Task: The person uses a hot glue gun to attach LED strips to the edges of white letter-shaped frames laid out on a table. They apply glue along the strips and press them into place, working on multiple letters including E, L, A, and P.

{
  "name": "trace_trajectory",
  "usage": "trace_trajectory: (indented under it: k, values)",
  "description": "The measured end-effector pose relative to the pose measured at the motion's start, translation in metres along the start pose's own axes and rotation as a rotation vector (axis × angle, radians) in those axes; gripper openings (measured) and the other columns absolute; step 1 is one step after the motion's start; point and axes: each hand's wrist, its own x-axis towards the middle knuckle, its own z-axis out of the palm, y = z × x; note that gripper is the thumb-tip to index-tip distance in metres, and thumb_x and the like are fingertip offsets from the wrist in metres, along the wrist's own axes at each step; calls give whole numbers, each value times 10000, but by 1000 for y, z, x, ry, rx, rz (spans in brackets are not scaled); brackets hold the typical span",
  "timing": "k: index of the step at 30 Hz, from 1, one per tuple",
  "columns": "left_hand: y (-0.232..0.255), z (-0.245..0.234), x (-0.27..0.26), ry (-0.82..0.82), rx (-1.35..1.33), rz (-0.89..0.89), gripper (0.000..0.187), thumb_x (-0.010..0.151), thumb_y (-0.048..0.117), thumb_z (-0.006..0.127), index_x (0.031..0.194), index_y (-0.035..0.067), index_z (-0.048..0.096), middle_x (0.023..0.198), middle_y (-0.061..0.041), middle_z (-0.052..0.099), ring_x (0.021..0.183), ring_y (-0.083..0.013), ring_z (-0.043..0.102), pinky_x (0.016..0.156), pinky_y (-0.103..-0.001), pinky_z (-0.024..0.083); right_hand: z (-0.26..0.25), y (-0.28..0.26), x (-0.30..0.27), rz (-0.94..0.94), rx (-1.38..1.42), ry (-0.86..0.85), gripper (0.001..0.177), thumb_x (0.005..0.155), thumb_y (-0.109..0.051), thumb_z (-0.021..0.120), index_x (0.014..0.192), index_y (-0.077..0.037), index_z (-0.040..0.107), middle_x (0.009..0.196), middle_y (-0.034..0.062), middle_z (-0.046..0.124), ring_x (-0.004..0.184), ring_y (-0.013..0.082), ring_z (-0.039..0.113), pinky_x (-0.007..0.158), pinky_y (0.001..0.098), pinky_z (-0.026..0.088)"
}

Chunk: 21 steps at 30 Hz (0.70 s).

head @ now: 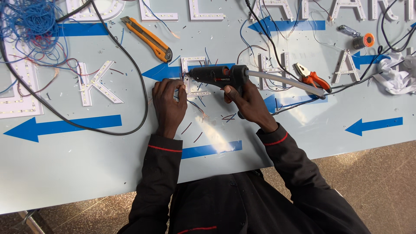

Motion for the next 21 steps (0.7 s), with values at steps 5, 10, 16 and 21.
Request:
trace_trajectory:
  k: [5,10,16,21]
  values:
    - [-3,2,-2,7,11,15,91,1078,73,723,1099,154,758,948,-17,663,950,-332,714,869,-482,507,3,0,-3,-19,-13,16,194,1220,-281,622,1227,-94,672,799,108,754,731,226,683,683,398,497]
    - [-4,-1,-4,8,5,34,94,1071,58,718,1113,132,757,955,-37,664,952,-361,711,864,-495,507,6,-3,-8,-64,9,18,187,1235,-273,600,1261,-94,651,823,79,739,796,215,691,736,392,510]
    - [-9,4,-6,0,23,30,95,1080,86,716,1119,153,771,974,-21,682,988,-330,724,900,-486,518,7,1,-11,-62,-3,42,173,1227,-289,626,1208,-123,673,807,78,767,783,219,702,721,390,504]
    - [-4,1,-6,4,54,59,99,1085,77,716,1133,128,785,989,-40,692,994,-342,727,898,-488,525,0,-16,-14,-73,-3,-10,216,1233,-346,616,1222,-140,679,814,76,775,790,207,695,736,402,512]
